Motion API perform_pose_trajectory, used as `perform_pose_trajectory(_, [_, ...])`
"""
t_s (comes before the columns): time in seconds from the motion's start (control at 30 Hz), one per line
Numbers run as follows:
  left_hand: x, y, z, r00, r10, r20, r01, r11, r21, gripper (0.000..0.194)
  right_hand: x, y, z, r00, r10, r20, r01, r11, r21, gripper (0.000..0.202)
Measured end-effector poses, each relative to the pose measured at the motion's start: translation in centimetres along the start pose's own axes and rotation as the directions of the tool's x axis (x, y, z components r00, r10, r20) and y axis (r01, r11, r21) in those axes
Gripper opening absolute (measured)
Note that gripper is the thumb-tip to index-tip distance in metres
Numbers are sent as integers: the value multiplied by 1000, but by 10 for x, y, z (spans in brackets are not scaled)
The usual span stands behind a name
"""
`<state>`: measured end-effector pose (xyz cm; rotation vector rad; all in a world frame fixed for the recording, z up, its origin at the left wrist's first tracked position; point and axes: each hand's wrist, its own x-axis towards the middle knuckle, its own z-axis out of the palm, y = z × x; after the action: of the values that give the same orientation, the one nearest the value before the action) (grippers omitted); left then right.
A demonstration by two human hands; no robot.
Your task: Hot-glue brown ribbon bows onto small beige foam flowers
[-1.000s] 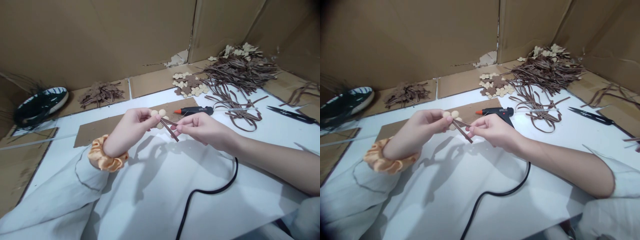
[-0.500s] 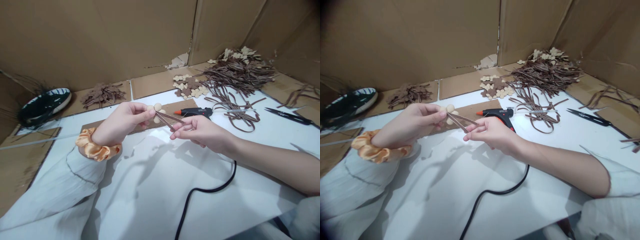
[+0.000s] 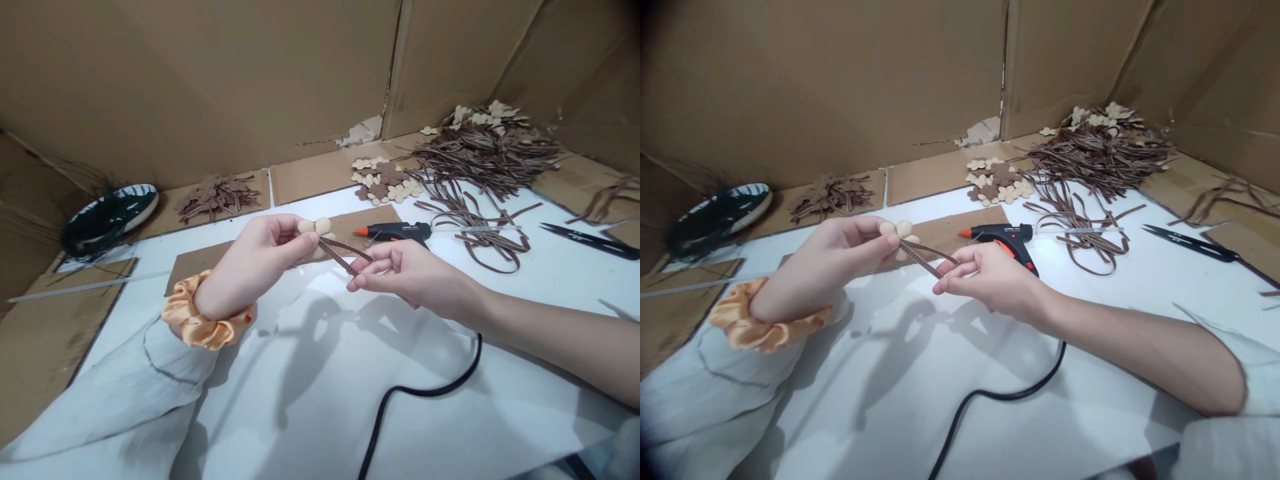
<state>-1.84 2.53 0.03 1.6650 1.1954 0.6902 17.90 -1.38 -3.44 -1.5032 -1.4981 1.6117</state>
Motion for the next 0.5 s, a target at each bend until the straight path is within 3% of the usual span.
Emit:
perform_pose_trajectory(0.17, [-6, 3, 3, 998, 44, -50, -40, 997, 73, 20, -2, -1, 0, 992, -100, -81, 100, 995, 1, 35])
perform_pose_trajectory(0.27, [-8, 4, 7, 999, 42, 33, -44, 998, 54, 19, -5, -3, 2, 976, -168, -137, 176, 983, 46, 37])
perform_pose_trajectory(0.4, [-9, 3, 10, 984, 32, 176, -33, 999, 6, 19, -6, -4, 4, 976, -200, -90, 212, 963, 165, 20])
perform_pose_trajectory(0.5, [-11, 4, 10, 977, 35, 208, -35, 999, -3, 21, -5, -3, 3, 975, -202, -92, 215, 962, 167, 16])
